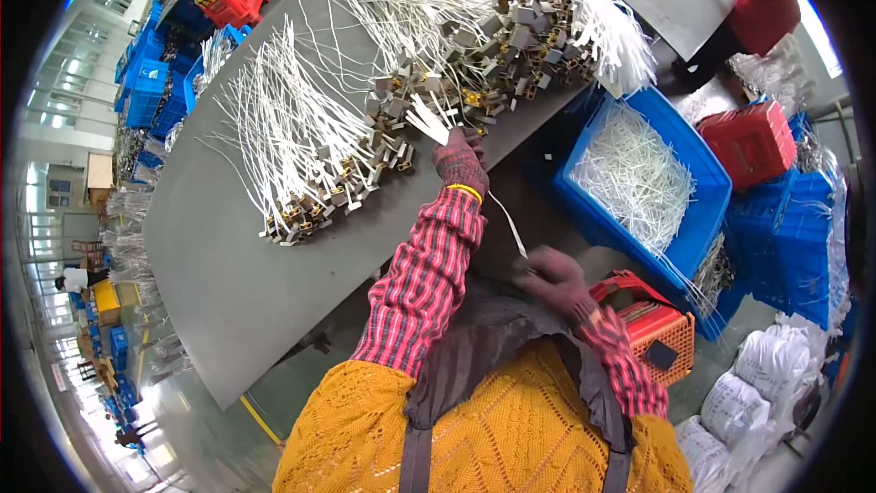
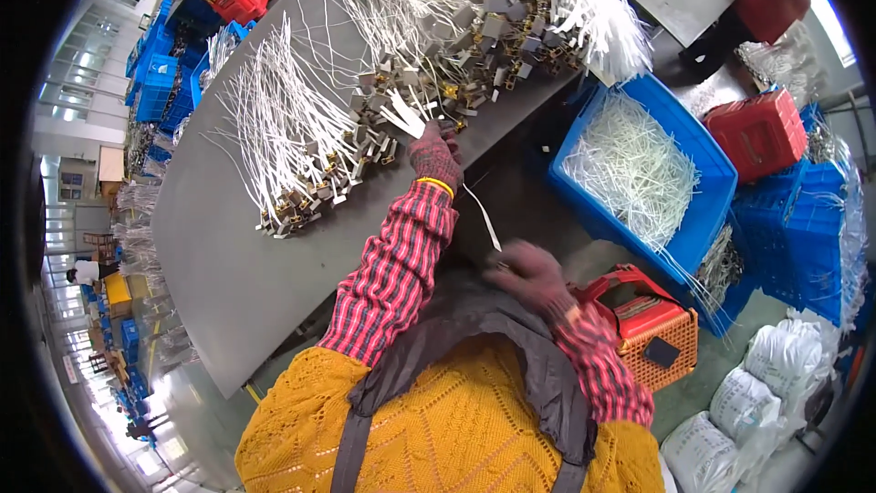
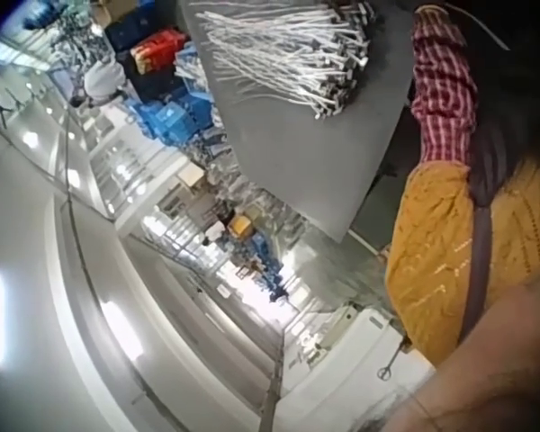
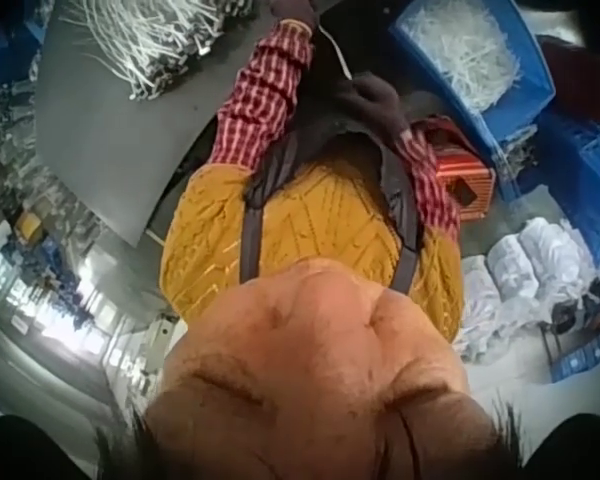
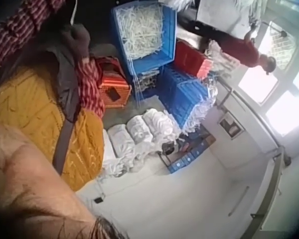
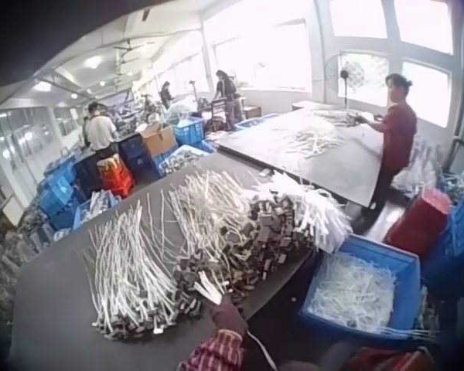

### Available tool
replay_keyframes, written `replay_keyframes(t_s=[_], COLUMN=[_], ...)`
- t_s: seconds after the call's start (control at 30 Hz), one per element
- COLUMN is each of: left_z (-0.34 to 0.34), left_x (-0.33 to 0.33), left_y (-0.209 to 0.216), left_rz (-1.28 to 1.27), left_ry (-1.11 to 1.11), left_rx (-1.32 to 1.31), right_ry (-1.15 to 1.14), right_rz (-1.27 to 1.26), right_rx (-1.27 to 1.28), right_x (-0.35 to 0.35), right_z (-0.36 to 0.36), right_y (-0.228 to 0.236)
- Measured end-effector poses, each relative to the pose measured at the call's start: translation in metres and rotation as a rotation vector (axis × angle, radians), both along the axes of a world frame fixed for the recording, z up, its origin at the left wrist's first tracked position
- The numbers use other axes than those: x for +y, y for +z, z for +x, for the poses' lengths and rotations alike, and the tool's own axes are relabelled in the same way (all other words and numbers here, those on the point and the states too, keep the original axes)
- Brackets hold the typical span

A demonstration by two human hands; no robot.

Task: The person sorts, bundles, and organizes electrical wires and connectors by hand, placing them into bins on a table.

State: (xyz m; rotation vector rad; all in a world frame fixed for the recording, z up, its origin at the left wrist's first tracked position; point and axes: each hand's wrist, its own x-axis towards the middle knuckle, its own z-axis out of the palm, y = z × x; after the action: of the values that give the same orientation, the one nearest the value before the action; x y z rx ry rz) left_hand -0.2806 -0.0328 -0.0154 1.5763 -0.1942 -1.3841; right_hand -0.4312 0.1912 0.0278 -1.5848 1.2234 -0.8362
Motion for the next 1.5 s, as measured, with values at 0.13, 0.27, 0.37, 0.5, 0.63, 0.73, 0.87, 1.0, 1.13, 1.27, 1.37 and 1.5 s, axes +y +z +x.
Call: replay_keyframes(t_s=[0.13,0.27,0.37,0.5,0.63,0.73,0.87,1.0,1.13,1.27,1.37,1.5], left_z=[-0.008,-0.005,0.002,0.008,0.019,0.031,0.041,0.051,0.091,0.142,0.171,0.193], left_x=[0.011,0.024,0.024,0.016,0.014,0.023,0.047,0.062,0.035,0.007,0.002,0.010], left_y=[-0.005,0.001,0.009,0.018,0.025,0.027,0.019,0.014,0.033,0.056,0.062,0.060], left_rz=[-0.119,-0.301,-0.377,-0.387,-0.371,-0.367,-0.458,-0.433,-0.686,-0.502,-0.533,-0.371], left_ry=[-0.007,-0.068,-0.046,0.005,0.063,-0.042,-0.245,-0.392,-0.150,-0.051,-0.119,-0.047], left_rx=[0.282,0.537,0.394,0.384,0.352,0.284,0.258,-0.012,0.214,0.247,0.268,0.474], right_ry=[-0.676,-0.961,-1.172,-1.159,-1.158,-1.070,-0.734,-0.443,-0.355,-0.361,-0.280,-0.140], right_rz=[0.329,0.915,0.874,0.717,0.757,0.816,0.577,0.368,0.362,0.396,0.461,0.424], right_rx=[-0.300,0.041,-0.004,-0.114,-0.092,-0.131,-0.260,-0.416,-0.400,-0.475,-0.593,-0.679], right_x=[0.145,0.269,0.323,0.342,0.330,0.289,0.146,-0.021,-0.124,-0.159,-0.163,-0.161], right_z=[-0.095,-0.185,-0.209,-0.219,-0.218,-0.200,-0.127,-0.010,0.083,0.138,0.153,0.150], right_y=[-0.029,-0.048,-0.071,-0.100,-0.113,-0.107,-0.091,-0.053,-0.009,-0.001,-0.009,-0.017])
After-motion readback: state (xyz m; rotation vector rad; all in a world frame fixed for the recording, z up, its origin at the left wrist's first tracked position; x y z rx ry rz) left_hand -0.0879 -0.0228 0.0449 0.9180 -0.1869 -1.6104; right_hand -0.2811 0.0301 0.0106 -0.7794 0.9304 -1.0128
